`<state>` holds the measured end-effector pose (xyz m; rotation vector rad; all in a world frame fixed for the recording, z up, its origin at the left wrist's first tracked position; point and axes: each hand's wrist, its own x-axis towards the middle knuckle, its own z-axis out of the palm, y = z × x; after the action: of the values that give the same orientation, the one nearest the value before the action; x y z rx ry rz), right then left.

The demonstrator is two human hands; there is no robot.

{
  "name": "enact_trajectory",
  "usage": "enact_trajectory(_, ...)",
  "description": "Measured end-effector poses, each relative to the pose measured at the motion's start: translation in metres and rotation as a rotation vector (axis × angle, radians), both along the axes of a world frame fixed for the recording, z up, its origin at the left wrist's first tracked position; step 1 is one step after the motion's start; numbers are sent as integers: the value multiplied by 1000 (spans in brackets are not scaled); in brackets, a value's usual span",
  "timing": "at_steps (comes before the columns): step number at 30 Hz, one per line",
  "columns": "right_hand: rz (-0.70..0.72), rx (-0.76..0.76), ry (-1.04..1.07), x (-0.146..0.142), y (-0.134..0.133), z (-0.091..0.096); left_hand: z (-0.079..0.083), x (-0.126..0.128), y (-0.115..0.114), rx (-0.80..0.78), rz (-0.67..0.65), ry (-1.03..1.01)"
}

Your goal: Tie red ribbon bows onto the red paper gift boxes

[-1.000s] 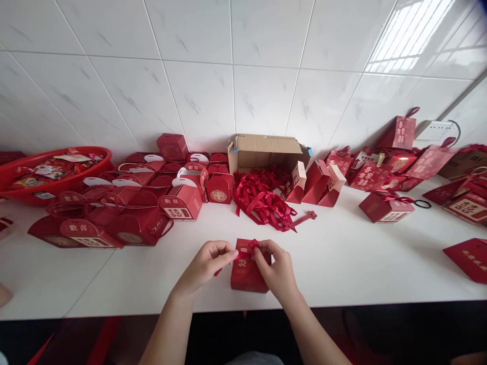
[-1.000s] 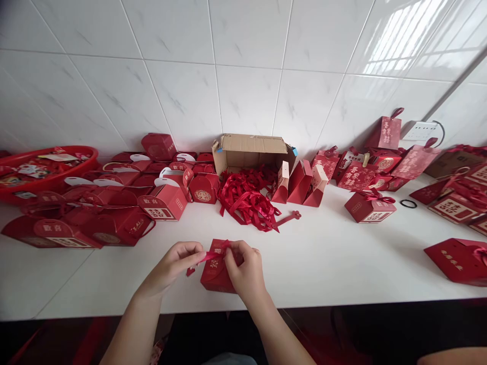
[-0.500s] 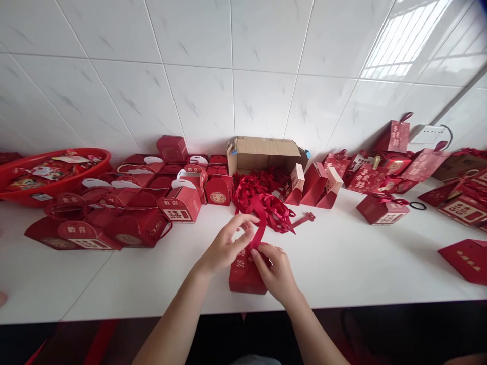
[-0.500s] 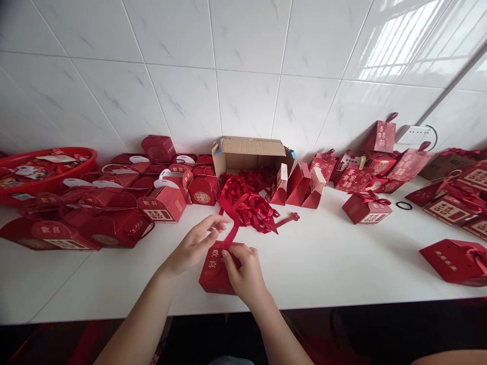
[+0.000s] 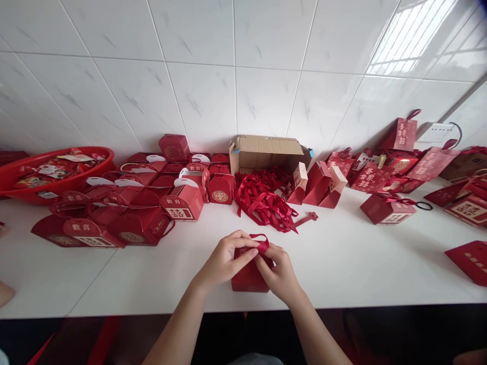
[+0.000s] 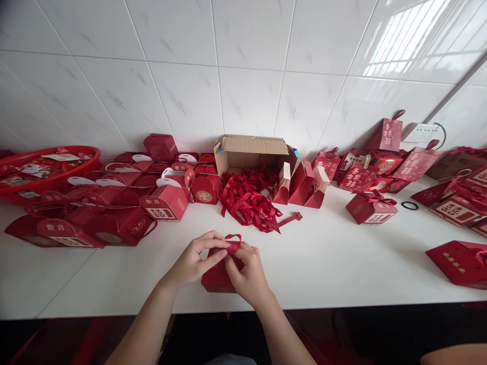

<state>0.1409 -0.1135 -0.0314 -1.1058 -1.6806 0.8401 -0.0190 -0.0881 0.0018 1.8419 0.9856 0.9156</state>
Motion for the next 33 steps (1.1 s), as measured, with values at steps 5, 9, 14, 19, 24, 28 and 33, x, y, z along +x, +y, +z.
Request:
enact_trajectory(5, -30, -80, 177, -2, 0, -6, -3, -3, -1, 7, 55, 22)
enact_trajectory(9, -104, -123, 280, -4, -1, -14, -9, -2, -6, -35, 122, 42)
enact_trajectory(14, -108, -9, 124, -4, -3, -16, -10, 0, -12, -62, 153, 27)
enact_trajectory(19, -117, 38, 96, -6, -4, -15, -11, -1, -12, -14, 139, 47)
enact_trajectory(24, -163, 69, 26, -6, -5, -14, -19, -3, -12, 81, 225, 52)
enact_trajectory(28, -151, 117, 10, -6, -5, -13, -24, -1, -13, 198, 242, 24)
enact_trajectory(33, -181, 63, -13, -6, -6, -15, -29, 4, -12, 264, 272, 16)
